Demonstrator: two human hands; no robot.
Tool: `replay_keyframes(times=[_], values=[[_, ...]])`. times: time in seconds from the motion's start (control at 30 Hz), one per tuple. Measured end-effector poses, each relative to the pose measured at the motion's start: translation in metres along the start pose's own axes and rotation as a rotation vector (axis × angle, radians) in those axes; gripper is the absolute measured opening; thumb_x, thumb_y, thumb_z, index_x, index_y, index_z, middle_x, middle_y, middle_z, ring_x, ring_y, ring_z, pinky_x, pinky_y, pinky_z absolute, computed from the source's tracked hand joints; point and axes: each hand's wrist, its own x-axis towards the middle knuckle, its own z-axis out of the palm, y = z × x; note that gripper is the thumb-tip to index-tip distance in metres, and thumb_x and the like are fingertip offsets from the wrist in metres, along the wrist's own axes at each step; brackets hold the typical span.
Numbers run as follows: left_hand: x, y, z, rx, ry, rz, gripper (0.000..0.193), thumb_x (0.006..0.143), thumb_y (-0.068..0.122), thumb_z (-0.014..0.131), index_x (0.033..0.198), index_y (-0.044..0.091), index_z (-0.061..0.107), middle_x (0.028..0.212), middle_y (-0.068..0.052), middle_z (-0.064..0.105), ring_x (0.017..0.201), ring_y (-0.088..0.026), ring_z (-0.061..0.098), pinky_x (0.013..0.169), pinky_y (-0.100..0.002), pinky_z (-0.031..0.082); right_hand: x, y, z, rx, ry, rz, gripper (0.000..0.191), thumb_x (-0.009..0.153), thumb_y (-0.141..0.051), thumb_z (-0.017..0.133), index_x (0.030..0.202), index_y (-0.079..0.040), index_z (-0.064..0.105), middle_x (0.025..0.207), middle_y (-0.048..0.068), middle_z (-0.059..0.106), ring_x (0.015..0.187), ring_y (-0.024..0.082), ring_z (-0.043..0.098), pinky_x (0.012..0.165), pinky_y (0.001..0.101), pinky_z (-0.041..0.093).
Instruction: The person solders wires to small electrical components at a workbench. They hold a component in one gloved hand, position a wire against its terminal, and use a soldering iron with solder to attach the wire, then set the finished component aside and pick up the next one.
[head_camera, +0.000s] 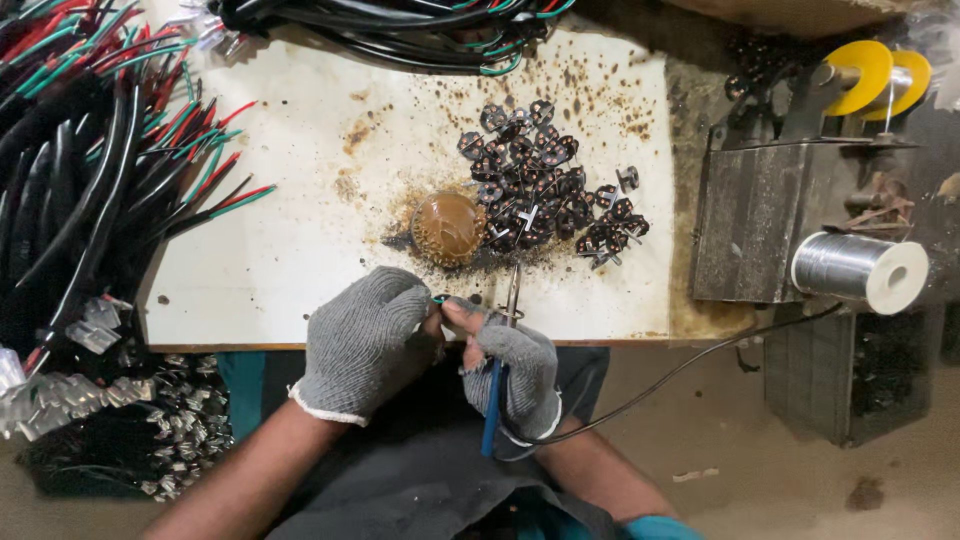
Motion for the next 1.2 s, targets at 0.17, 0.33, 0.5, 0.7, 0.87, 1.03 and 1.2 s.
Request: replay_keyframes(times=[0.17, 0.33, 0.5, 0.7, 0.87, 1.03, 1.2], values=[[-0.001, 0.001, 0.000, -0.011, 0.010, 0.005, 0.012, 0.078, 0.016, 0.074, 0.080, 0.012, 0.063, 0.084, -0.007, 0.065, 0.072, -0.029, 0.066, 0.061, -0.041, 0.053, -0.005, 0.004, 0.006, 0.005, -0.062, 0.192, 0.041, 0.087, 0.005, 0.065, 0.125, -0.005, 0.077, 0.084, 0.010, 0.074, 0.074, 0.018, 0.073, 0.073, 0.0279, 0.060], [0.003, 0.005, -0.003, -0.024, 0.038, -0.012, 0.014, 0.079, 0.016, 0.076, 0.077, 0.011, 0.063, 0.082, -0.007, 0.066, 0.071, -0.028, 0.067, 0.059, -0.041, 0.053, 0.006, 0.014, -0.018, 0.054, 0.321, 0.063, 0.022, 0.092, 0.000, 0.066, 0.110, -0.012, 0.069, 0.089, 0.014, 0.074, 0.082, 0.020, 0.074, 0.075, 0.0308, 0.061], [0.005, 0.007, -0.005, -0.014, 0.029, -0.022, 0.015, 0.075, 0.016, 0.078, 0.075, 0.011, 0.064, 0.082, -0.007, 0.067, 0.071, -0.029, 0.067, 0.060, -0.041, 0.054, 0.028, 0.025, -0.076, -0.536, 0.343, -0.007, 0.018, 0.092, -0.013, 0.077, 0.108, -0.008, 0.070, 0.091, 0.009, 0.075, 0.080, 0.022, 0.072, 0.074, 0.0348, 0.056], [0.006, 0.006, -0.002, 0.015, 0.027, -0.045, 0.015, 0.072, 0.016, 0.079, 0.073, 0.012, 0.065, 0.080, -0.007, 0.067, 0.071, -0.029, 0.067, 0.060, -0.042, 0.054, 0.049, 0.033, -0.080, -0.726, 0.318, -0.038, 0.015, 0.088, -0.016, 0.083, 0.099, -0.014, 0.074, 0.087, 0.006, 0.075, 0.076, 0.026, 0.072, 0.071, 0.0371, 0.055], [0.004, 0.003, -0.001, -0.003, 0.022, -0.026, 0.013, 0.073, 0.015, 0.078, 0.074, 0.012, 0.065, 0.080, -0.007, 0.066, 0.071, -0.029, 0.067, 0.061, -0.041, 0.054, 0.038, 0.019, -0.071, -0.524, 0.259, -0.035, 0.015, 0.085, -0.010, 0.081, 0.098, -0.014, 0.074, 0.087, 0.006, 0.076, 0.073, 0.023, 0.071, 0.071, 0.0345, 0.056], [0.003, 0.004, -0.001, -0.006, 0.022, -0.024, 0.016, 0.075, 0.016, 0.078, 0.073, 0.011, 0.063, 0.079, -0.007, 0.065, 0.070, -0.029, 0.066, 0.060, -0.043, 0.054, 0.021, 0.014, -0.042, -0.364, 0.203, -0.151, 0.020, 0.087, -0.007, 0.082, 0.090, -0.013, 0.063, 0.094, 0.005, 0.078, 0.083, 0.022, 0.074, 0.078, 0.0314, 0.058], [0.005, 0.005, -0.003, -0.007, 0.036, -0.016, 0.015, 0.073, 0.015, 0.078, 0.074, 0.012, 0.063, 0.081, -0.007, 0.067, 0.071, -0.029, 0.067, 0.060, -0.041, 0.054, 0.016, 0.008, -0.034, -0.086, 0.327, 0.235, 0.025, 0.076, -0.010, 0.089, 0.094, -0.005, 0.072, 0.080, 0.006, 0.071, 0.068, 0.014, 0.068, 0.064, 0.0269, 0.055]])
